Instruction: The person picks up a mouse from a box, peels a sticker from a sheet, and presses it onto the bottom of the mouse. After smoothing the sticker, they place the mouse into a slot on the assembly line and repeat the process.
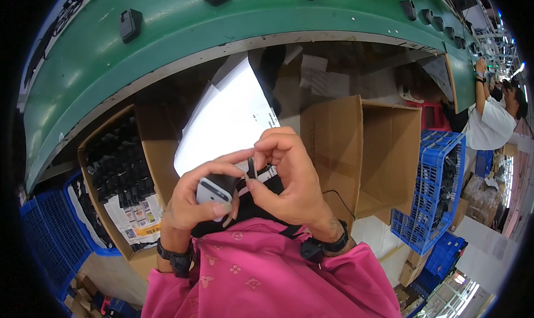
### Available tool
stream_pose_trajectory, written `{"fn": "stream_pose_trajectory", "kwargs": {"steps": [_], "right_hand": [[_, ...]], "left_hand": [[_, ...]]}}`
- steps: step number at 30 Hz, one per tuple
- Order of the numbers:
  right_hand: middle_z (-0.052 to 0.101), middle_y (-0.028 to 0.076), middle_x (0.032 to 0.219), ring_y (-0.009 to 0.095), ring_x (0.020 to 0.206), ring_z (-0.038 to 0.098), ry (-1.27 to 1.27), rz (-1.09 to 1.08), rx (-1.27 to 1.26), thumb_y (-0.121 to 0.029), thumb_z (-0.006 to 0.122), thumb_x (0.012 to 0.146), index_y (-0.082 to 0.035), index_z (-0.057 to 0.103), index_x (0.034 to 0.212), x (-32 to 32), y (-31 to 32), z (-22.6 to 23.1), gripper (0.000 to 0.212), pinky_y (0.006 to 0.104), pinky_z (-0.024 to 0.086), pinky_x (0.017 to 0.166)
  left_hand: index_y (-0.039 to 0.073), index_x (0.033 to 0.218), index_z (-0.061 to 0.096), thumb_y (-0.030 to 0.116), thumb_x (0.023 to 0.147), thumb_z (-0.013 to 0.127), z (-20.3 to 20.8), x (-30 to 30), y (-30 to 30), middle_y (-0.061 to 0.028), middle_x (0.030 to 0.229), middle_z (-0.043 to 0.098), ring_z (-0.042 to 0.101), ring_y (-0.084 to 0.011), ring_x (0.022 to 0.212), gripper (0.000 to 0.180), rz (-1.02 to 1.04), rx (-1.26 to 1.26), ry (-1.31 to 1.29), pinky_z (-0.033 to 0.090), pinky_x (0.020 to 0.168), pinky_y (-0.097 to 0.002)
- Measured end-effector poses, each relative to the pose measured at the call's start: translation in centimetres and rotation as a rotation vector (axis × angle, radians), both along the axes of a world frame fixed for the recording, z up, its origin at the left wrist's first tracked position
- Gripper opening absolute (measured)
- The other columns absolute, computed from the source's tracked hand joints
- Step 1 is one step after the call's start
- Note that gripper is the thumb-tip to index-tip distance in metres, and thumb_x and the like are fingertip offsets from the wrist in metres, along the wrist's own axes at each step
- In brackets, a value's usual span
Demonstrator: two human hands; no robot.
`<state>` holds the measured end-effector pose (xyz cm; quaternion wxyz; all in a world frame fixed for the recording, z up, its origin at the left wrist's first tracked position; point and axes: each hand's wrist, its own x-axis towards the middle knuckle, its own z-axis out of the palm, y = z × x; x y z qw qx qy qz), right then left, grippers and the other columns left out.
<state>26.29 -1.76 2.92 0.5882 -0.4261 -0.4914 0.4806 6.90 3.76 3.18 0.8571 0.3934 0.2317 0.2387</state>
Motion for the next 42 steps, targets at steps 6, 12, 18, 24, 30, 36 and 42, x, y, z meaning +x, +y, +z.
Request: {"fn": "stream_pose_trajectory", "kwargs": {"steps": [6, 12, 18, 24, 30, 36, 42], "right_hand": [[0.040, 0.010, 0.112, 0.014, 0.088, 0.049, -0.188, -0.049, -0.112, 0.012, 0.065, 0.068, -0.001, 0.039, 0.118, 0.3, 0.1, 0.6, 0.057, 0.0271, 0.041, 0.080], [0.048, 0.009, 0.106, 0.011, 0.088, 0.053, -0.292, -0.398, -0.205, 0.009, 0.064, 0.075, 0.004, 0.053, 0.108, 0.9, -0.1, 0.1, 0.035, 0.0217, 0.043, 0.075], [0.057, 0.006, 0.086, 0.009, 0.073, 0.053, -0.335, -0.131, -0.167, 0.004, 0.065, 0.080, 0.005, 0.062, 0.089, -0.6, 0.4, 0.8, 0.009, 0.0208, 0.042, 0.064], [0.054, 0.004, 0.083, 0.007, 0.067, 0.049, -0.245, -0.218, -0.222, 0.004, 0.061, 0.082, 0.004, 0.060, 0.083, -1.1, 0.6, 0.9, 0.002, 0.0194, 0.038, 0.058], [0.054, 0.006, 0.083, 0.006, 0.063, 0.047, -0.106, -0.420, -0.170, 0.004, 0.054, 0.086, 0.002, 0.055, 0.086, -0.4, -0.1, 1.2, 0.002, 0.0188, 0.039, 0.055], [0.062, 0.015, 0.102, 0.015, 0.090, 0.059, -0.056, -0.136, -0.176, -0.001, 0.070, 0.078, -0.001, 0.037, 0.119, -3.9, -0.9, 0.9, 0.053, 0.0281, 0.046, 0.080], [0.062, 0.014, 0.102, 0.015, 0.092, 0.058, -0.018, -0.151, -0.217, 0.001, 0.072, 0.076, 0.000, 0.035, 0.118, -2.6, -0.6, 1.5, 0.057, 0.0281, 0.045, 0.085]], "left_hand": [[0.001, 0.126, 0.054, 0.010, 0.071, 0.070, -0.2, 0.3, -0.3, -0.0150, 0.135, 0.047, 0.042, -0.0256, 0.128, 0.058, -0.017, 0.215, 0.071, 0.030, 0.106, -0.0351], [-0.007, 0.131, 0.044, 0.011, 0.075, 0.071, -0.8, 0.4, -0.7, -0.0210, 0.143, 0.033, 0.059, -0.0190, 0.070, 0.065, 0.306, -0.074, -0.161, 0.046, 0.058, -0.0264], [-0.006, 0.133, 0.042, 0.014, 0.076, 0.072, -0.7, 0.7, -0.9, -0.0228, 0.143, 0.032, 0.060, -0.0205, 0.073, 0.068, 0.307, -0.140, -0.205, 0.048, 0.060, -0.0276], [-0.006, 0.125, 0.045, 0.014, 0.083, 0.066, -0.7, 0.8, -1.3, -0.0229, 0.144, 0.030, 0.063, -0.0242, 0.088, 0.051, 0.277, -0.152, -0.214, 0.051, 0.073, -0.0305], [0.007, 0.115, 0.043, 0.032, 0.092, 0.058, -0.4, 1.0, -1.3, -0.0204, 0.129, 0.047, 0.057, -0.0322, 0.112, 0.037, 0.551, -0.075, -0.019, 0.050, 0.088, -0.0348], [0.007, 0.133, 0.032, 0.044, 0.093, 0.051, 0.2, 4.1, -1.9, -0.0084, 0.117, 0.050, 0.047, -0.0137, 0.098, 0.058, 0.830, 0.140, -0.029, 0.044, 0.084, -0.0272], [-0.001, 0.127, 0.038, 0.020, 0.086, 0.062, 0.9, 2.2, -1.9, -0.0150, 0.120, 0.053, 0.052, -0.0173, 0.106, 0.052, 0.555, 0.186, 0.097, 0.041, 0.093, -0.0306]]}}
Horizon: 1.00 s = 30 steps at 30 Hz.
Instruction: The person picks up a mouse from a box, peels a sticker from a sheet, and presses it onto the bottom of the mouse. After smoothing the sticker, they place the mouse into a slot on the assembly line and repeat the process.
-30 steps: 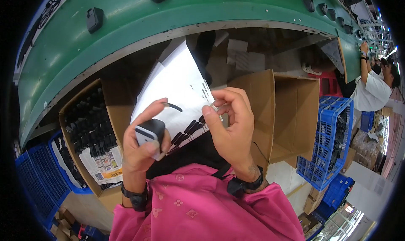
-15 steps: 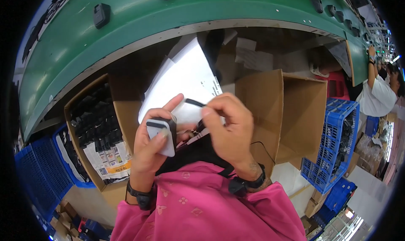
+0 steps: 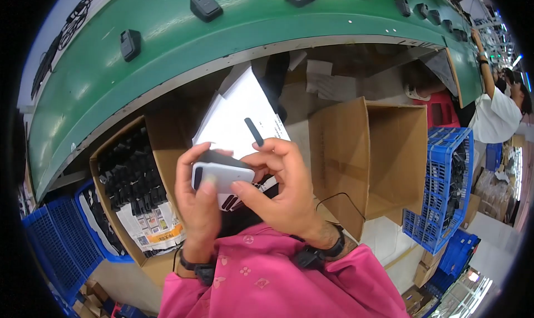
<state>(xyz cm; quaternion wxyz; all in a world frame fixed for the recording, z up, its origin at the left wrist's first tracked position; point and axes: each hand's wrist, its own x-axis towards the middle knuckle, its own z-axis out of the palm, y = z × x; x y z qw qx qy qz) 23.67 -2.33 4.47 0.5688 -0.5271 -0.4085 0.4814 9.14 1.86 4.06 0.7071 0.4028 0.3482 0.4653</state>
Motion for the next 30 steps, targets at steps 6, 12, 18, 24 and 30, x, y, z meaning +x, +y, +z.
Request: {"fn": "stream_pose_trajectory", "kwargs": {"steps": [6, 12, 18, 24, 30], "right_hand": [[0.065, 0.013, 0.097, 0.012, 0.082, 0.058, -0.293, 0.288, 0.055, -0.002, 0.073, 0.075, 0.000, 0.043, 0.113, 3.1, 1.0, 1.6, 0.048, 0.0264, 0.047, 0.078], [0.057, 0.008, 0.077, 0.010, 0.067, 0.053, -0.235, -0.104, 0.094, -0.007, 0.057, 0.090, 0.002, 0.051, 0.093, 2.2, 0.4, 1.5, 0.011, 0.0223, 0.045, 0.061], [0.055, 0.005, 0.072, 0.006, 0.059, 0.048, -0.098, 0.067, 0.012, -0.004, 0.056, 0.088, 0.002, 0.054, 0.084, 1.5, -0.1, 3.6, 0.007, 0.0206, 0.038, 0.053], [0.056, 0.004, 0.068, 0.007, 0.057, 0.050, -0.187, 0.161, -0.007, -0.004, 0.058, 0.087, 0.002, 0.055, 0.082, 1.8, 0.3, 4.3, 0.009, 0.0214, 0.039, 0.051], [0.054, 0.005, 0.064, 0.008, 0.052, 0.051, -0.163, 0.216, -0.038, -0.003, 0.056, 0.087, 0.002, 0.053, 0.080, 1.9, 0.5, 5.1, 0.009, 0.0214, 0.037, 0.047]], "left_hand": [[0.001, 0.120, 0.045, 0.008, 0.071, 0.073, 2.2, -3.0, 2.5, -0.0108, 0.100, 0.060, 0.059, -0.0171, 0.094, 0.057, -0.566, 0.030, 0.424, 0.046, 0.082, -0.0289], [0.001, 0.114, 0.048, 0.008, 0.077, 0.067, 1.6, -1.4, 1.3, -0.0094, 0.104, 0.058, 0.057, -0.0149, 0.091, 0.042, -0.589, -0.048, 0.387, 0.047, 0.078, -0.0284], [-0.001, 0.118, 0.041, 0.018, 0.090, 0.056, 1.5, -0.8, -0.3, -0.0096, 0.096, 0.058, 0.056, -0.0143, 0.082, 0.037, -0.398, -0.162, 0.155, 0.046, 0.073, -0.0293], [-0.002, 0.118, 0.042, 0.019, 0.091, 0.052, 2.7, -0.9, 0.0, -0.0126, 0.096, 0.060, 0.057, -0.0166, 0.082, 0.036, -0.411, -0.049, 0.204, 0.046, 0.075, -0.0297], [-0.001, 0.117, 0.041, 0.020, 0.091, 0.053, 2.7, -0.9, -0.2, -0.0139, 0.092, 0.061, 0.059, -0.0180, 0.081, 0.035, -0.443, -0.006, 0.266, 0.046, 0.073, -0.0306]]}}
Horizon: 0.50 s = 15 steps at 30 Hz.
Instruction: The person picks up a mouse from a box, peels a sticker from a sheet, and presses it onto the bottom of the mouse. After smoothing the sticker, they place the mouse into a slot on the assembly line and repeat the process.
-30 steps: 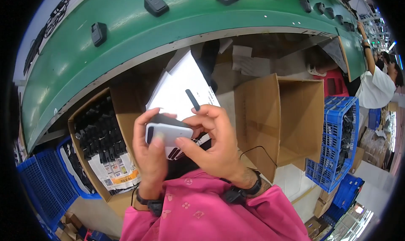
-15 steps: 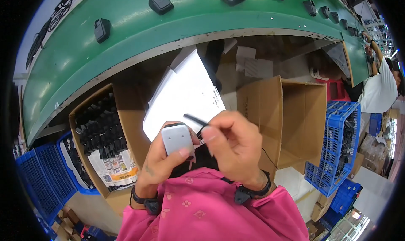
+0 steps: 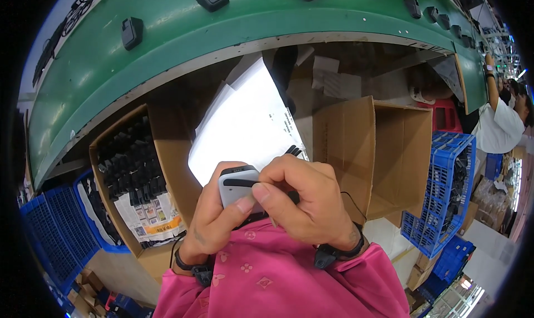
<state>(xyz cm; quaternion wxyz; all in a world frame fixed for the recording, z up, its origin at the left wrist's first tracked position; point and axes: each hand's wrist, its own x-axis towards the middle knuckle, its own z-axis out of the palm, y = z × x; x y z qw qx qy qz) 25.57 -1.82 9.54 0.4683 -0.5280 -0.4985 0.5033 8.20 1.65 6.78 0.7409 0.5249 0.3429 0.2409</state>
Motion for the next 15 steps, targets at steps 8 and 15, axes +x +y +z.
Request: {"fn": "stream_pose_trajectory", "kwargs": {"steps": [8, 15], "right_hand": [[0.054, 0.005, 0.063, 0.008, 0.051, 0.051, -0.018, 0.009, 0.033, -0.003, 0.056, 0.086, 0.001, 0.053, 0.078, -0.18, 0.18, -0.38, 0.010, 0.0215, 0.037, 0.046], [0.054, 0.004, 0.063, 0.007, 0.051, 0.049, -0.058, 0.007, 0.070, -0.003, 0.057, 0.085, 0.001, 0.053, 0.078, -0.25, 0.32, -0.49, 0.009, 0.0214, 0.036, 0.046]], "left_hand": [[-0.001, 0.116, 0.041, 0.019, 0.090, 0.053, 0.16, -0.15, 0.19, -0.0153, 0.088, 0.062, 0.062, -0.0213, 0.078, 0.035, -0.018, 0.045, 0.037, 0.047, 0.071, -0.0321], [-0.001, 0.116, 0.040, 0.019, 0.091, 0.053, 0.15, -0.19, 0.23, -0.0159, 0.088, 0.062, 0.062, -0.0226, 0.079, 0.034, -0.016, 0.053, 0.033, 0.047, 0.072, -0.0326]]}}
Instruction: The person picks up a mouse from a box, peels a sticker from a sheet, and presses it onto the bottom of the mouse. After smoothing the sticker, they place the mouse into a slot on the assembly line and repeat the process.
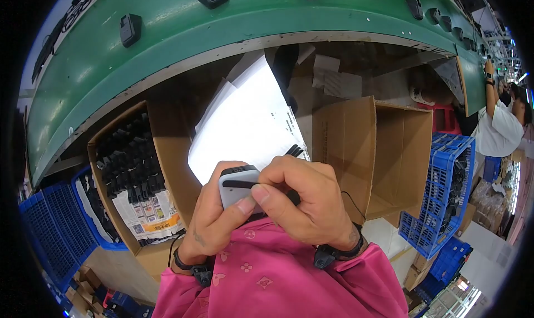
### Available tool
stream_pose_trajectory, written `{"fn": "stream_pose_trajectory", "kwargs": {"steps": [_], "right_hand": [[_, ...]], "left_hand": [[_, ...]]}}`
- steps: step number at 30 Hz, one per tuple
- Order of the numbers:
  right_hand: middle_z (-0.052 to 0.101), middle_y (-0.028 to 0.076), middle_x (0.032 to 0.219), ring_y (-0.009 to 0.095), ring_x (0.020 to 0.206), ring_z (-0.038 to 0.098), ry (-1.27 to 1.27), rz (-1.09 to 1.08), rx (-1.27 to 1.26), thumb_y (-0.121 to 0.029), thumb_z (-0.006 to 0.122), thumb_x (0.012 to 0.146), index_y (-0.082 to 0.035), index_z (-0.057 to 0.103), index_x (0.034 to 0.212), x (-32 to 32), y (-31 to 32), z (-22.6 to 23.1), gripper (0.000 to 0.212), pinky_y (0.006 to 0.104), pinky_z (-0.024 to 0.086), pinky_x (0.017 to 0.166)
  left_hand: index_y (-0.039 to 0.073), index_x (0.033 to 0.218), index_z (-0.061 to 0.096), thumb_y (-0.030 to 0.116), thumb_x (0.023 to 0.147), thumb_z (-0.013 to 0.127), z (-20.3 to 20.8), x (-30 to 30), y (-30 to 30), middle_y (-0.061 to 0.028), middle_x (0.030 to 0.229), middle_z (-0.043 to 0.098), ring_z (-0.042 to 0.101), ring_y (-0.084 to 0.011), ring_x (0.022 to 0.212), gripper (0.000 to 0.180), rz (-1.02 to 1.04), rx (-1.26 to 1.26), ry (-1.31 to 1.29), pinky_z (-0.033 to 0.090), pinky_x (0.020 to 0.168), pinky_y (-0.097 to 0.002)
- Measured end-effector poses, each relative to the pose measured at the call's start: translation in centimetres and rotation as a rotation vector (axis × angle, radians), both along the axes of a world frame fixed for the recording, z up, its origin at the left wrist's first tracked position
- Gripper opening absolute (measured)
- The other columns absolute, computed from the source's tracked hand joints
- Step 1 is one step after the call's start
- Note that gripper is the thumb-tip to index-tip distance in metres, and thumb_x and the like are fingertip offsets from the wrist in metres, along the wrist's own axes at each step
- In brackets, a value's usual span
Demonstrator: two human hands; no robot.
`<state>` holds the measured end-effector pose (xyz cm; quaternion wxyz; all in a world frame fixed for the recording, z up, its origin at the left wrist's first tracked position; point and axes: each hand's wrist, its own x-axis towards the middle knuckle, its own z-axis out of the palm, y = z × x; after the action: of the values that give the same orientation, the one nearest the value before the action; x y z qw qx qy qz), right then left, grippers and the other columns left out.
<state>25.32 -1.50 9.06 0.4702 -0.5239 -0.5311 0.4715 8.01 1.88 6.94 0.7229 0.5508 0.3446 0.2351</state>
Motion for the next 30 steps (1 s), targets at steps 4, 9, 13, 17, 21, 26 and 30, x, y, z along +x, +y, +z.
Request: {"fn": "stream_pose_trajectory", "kwargs": {"steps": [4, 9, 13, 17, 21, 26, 30], "right_hand": [[0.053, 0.004, 0.063, 0.007, 0.051, 0.047, -0.006, -0.006, 0.011, -0.004, 0.058, 0.085, 0.001, 0.053, 0.078, -0.10, -0.09, -0.18, 0.010, 0.0214, 0.034, 0.046], [0.053, 0.004, 0.063, 0.007, 0.051, 0.047, -0.023, 0.004, 0.022, -0.003, 0.058, 0.085, 0.001, 0.053, 0.078, -0.18, 0.02, -0.15, 0.010, 0.0214, 0.035, 0.046], [0.053, 0.004, 0.063, 0.007, 0.051, 0.047, -0.015, -0.001, 0.019, -0.003, 0.058, 0.086, 0.001, 0.053, 0.078, -0.25, 0.00, -0.22, 0.010, 0.0212, 0.034, 0.046], [0.053, 0.004, 0.063, 0.007, 0.051, 0.047, 0.006, -0.016, 0.004, -0.004, 0.058, 0.086, 0.001, 0.053, 0.077, -0.40, -0.07, -0.20, 0.011, 0.0210, 0.035, 0.046], [0.053, 0.004, 0.064, 0.007, 0.051, 0.047, 0.007, -0.022, 0.024, -0.003, 0.058, 0.086, 0.001, 0.053, 0.077, -0.47, -0.08, -0.43, 0.011, 0.0208, 0.035, 0.046], [0.053, 0.004, 0.064, 0.007, 0.051, 0.046, -0.016, -0.016, 0.025, -0.003, 0.058, 0.085, 0.001, 0.054, 0.077, -0.34, 0.01, -0.32, 0.010, 0.0211, 0.034, 0.046], [0.056, 0.006, 0.064, 0.013, 0.052, 0.052, -0.077, 0.002, 0.029, -0.005, 0.062, 0.084, 0.001, 0.057, 0.079, -0.20, 0.08, -0.16, 0.009, 0.0249, 0.040, 0.048]], "left_hand": [[-0.002, 0.116, 0.040, 0.018, 0.091, 0.052, 0.19, -0.03, 0.08, -0.0159, 0.089, 0.062, 0.062, -0.0227, 0.080, 0.035, -0.007, 0.028, 0.022, 0.047, 0.073, -0.0326], [-0.002, 0.117, 0.040, 0.018, 0.091, 0.052, 0.41, -0.03, 0.05, -0.0160, 0.090, 0.062, 0.062, -0.0224, 0.080, 0.035, 0.000, 0.002, 0.023, 0.047, 0.073, -0.0322], [-0.002, 0.116, 0.040, 0.018, 0.091, 0.052, 0.31, -0.07, 0.00, -0.0162, 0.090, 0.062, 0.062, -0.0223, 0.079, 0.034, 0.002, 0.018, 0.026, 0.047, 0.073, -0.0320], [-0.002, 0.116, 0.040, 0.018, 0.091, 0.052, 0.49, -0.02, 0.04, -0.0165, 0.089, 0.062, 0.063, -0.0224, 0.078, 0.034, 0.001, 0.047, 0.052, 0.047, 0.071, -0.0323], [-0.002, 0.116, 0.040, 0.018, 0.091, 0.052, 0.36, -0.02, -0.02, -0.0170, 0.088, 0.062, 0.063, -0.0229, 0.078, 0.034, 0.009, 0.057, 0.044, 0.047, 0.071, -0.0326], [-0.002, 0.116, 0.040, 0.017, 0.091, 0.052, 0.26, -0.01, -0.02, -0.0176, 0.087, 0.062, 0.063, -0.0241, 0.078, 0.034, 0.010, 0.050, 0.043, 0.047, 0.070, -0.0330], [-0.002, 0.116, 0.041, 0.017, 0.090, 0.053, 0.34, -0.09, -0.11, -0.0180, 0.087, 0.061, 0.063, -0.0255, 0.077, 0.035, 0.021, 0.078, 0.062, 0.047, 0.071, -0.0336]]}}
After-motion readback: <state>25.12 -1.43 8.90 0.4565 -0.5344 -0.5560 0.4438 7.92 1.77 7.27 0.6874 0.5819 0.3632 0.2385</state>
